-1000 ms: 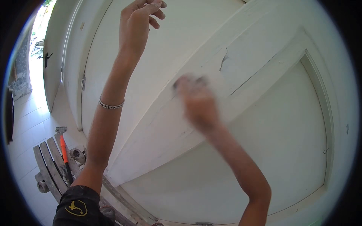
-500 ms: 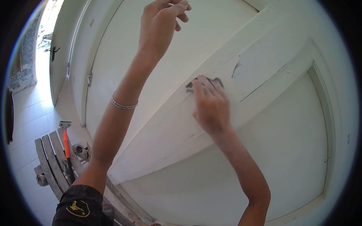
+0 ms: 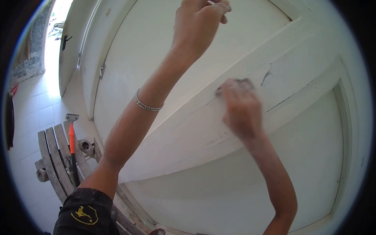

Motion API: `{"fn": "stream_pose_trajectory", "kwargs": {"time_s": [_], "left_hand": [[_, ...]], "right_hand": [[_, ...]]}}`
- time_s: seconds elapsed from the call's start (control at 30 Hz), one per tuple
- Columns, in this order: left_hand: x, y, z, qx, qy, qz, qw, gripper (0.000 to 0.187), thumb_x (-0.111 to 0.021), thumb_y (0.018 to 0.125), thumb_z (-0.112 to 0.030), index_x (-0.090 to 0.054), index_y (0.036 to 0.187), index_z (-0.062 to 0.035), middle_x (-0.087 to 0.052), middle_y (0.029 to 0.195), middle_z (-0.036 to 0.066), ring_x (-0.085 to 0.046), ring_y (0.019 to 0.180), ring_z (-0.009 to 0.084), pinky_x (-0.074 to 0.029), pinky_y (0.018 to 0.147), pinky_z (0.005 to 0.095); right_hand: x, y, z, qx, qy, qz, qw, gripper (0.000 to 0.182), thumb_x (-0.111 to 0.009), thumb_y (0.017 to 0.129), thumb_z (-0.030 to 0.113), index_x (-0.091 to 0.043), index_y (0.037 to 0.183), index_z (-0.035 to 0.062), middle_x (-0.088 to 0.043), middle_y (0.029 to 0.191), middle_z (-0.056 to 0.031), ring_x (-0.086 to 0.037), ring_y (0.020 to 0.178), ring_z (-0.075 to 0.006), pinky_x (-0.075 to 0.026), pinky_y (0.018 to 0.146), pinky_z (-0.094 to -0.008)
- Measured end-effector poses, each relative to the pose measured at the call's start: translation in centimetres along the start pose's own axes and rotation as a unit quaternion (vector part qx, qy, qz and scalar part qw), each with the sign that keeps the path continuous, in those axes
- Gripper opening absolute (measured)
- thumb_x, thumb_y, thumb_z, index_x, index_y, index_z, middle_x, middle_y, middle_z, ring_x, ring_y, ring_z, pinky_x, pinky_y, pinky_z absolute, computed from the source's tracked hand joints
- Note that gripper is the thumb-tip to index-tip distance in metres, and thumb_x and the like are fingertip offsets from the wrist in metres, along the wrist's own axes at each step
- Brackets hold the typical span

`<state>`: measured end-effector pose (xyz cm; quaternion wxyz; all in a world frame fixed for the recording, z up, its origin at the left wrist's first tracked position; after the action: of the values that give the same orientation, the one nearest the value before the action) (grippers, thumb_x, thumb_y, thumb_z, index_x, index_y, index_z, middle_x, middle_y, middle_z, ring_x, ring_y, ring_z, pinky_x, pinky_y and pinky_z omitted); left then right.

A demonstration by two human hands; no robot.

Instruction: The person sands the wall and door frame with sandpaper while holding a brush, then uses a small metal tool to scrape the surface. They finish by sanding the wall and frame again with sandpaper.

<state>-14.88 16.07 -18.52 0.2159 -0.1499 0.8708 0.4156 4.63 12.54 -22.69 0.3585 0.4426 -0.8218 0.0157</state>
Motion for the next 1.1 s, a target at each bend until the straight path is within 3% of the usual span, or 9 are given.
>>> {"fn": "stream_pose_trajectory", "kwargs": {"time_s": [0.23,0.4,0.63,0.7,0.73,0.83,0.97,1.03,1.1], "left_hand": [[-0.1,-0.3,-0.2,-0.001,-0.016,0.006,1.0,0.035,-0.053,0.096,-0.028,-0.067,0.108,0.0014,-0.072,0.098,0.023,-0.069,0.093,0.0349,-0.051,0.086,0.0462],[-0.5,-0.4,-0.6,0.009,0.004,0.02,1.0,0.034,-0.053,0.096,-0.027,-0.068,0.108,0.0009,-0.072,0.096,0.021,-0.07,0.091,0.0321,-0.05,0.085,0.045],[0.1,-1.8,-1.9,-0.027,-0.054,0.05,0.997,0.034,-0.052,0.096,-0.026,-0.068,0.108,0.0016,-0.073,0.095,0.02,-0.07,0.091,0.0314,-0.05,0.086,0.0457],[-0.1,-2.1,-2.7,-0.046,0.017,-0.017,0.999,0.033,-0.052,0.095,-0.024,-0.068,0.107,0.0025,-0.072,0.094,0.021,-0.07,0.092,0.0319,-0.05,0.086,0.046],[-1.6,-1.8,-3.2,-0.027,0.34,-0.234,0.911,0.033,-0.051,0.095,-0.024,-0.068,0.107,0.0027,-0.073,0.093,0.021,-0.07,0.092,0.0328,-0.05,0.087,0.0462],[1.0,-1.8,-2.3,-0.054,-0.011,-0.01,0.998,0.034,-0.051,0.095,-0.024,-0.067,0.109,0.0023,-0.073,0.093,0.022,-0.07,0.092,0.0341,-0.05,0.088,0.0468],[-1.1,-1.2,-0.7,-0.06,-0.009,-0.006,0.998,0.034,-0.051,0.095,-0.024,-0.067,0.109,0.0024,-0.073,0.094,0.021,-0.07,0.091,0.0344,-0.051,0.087,0.0463],[-1.0,-1.5,-1.3,-0.045,0.23,-0.177,0.956,0.034,-0.051,0.095,-0.023,-0.067,0.11,0.0026,-0.073,0.094,0.021,-0.07,0.09,0.0342,-0.051,0.088,0.0461],[0.2,-0.8,-0.3,-0.043,0.118,-0.074,0.989,0.034,-0.051,0.095,-0.023,-0.067,0.111,0.0025,-0.073,0.093,0.021,-0.07,0.089,0.0334,-0.051,0.088,0.0458]], "right_hand": [[-3.2,-2.5,6.2,0.14,0.012,0.002,0.99,0.037,-0.068,0.077,0.0,-0.067,0.114,0.0015,-0.07,0.122,-0.017,-0.061,0.126,-0.0287,-0.044,0.111,-0.0469],[1.4,-0.4,1.4,-0.002,-0.051,-0.112,0.992,0.038,-0.069,0.076,0.001,-0.066,0.114,0.0002,-0.068,0.121,-0.0196,-0.065,0.116,-0.0319,-0.046,0.107,-0.0488],[-8.8,-4.6,12.4,0.117,0.146,0.004,0.982,0.021,-0.058,0.089,0.01,-0.065,0.106,0.0005,-0.068,0.118,-0.0222,-0.067,0.108,-0.0339,-0.047,0.106,-0.0498],[-6.3,-2.8,7.7,0.029,0.075,-0.027,0.996,0.032,-0.061,0.084,0.005,-0.065,0.116,-0.0002,-0.067,0.124,-0.0206,-0.067,0.109,-0.0325,-0.047,0.107,-0.048],[-4.7,-1.7,5.0,-0.034,0.063,-0.016,0.997,0.037,-0.063,0.083,0.004,-0.065,0.12,-0.0004,-0.067,0.126,-0.0195,-0.067,0.11,-0.0322,-0.046,0.107,-0.0475],[-1.6,-1.3,5.6,-0.01,-0.044,-0.103,0.994,0.038,-0.064,0.083,0.005,-0.065,0.121,-0.0006,-0.07,0.117,-0.0175,-0.067,0.111,-0.0298,-0.048,0.106,-0.0481],[-11.2,-6.1,15.8,0.171,0.063,0.0,0.983,0.027,-0.06,0.088,0.009,-0.067,0.113,0.0023,-0.071,0.113,-0.0174,-0.067,0.113,-0.0275,-0.048,0.105,-0.048],[-10.8,-5.2,15.3,0.172,0.046,0.029,0.984,0.025,-0.06,0.089,0.012,-0.068,0.112,0.0033,-0.071,0.115,-0.0164,-0.067,0.112,-0.027,-0.049,0.104,-0.0465],[-7.3,-2.8,9.4,0.037,0.063,-0.045,0.996,0.025,-0.06,0.09,0.013,-0.067,0.112,0.0031,-0.071,0.117,-0.0154,-0.067,0.114,-0.0265,-0.049,0.104,-0.0454]]}}
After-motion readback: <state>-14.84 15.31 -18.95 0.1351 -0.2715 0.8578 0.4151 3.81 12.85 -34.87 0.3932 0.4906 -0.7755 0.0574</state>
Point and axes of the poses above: each hand's wrist, its own y-axis towards the middle knuckle, its own x-axis out of the back of the hand, z = x × y, the point moved 10 cm from there along y, towards the middle knuckle
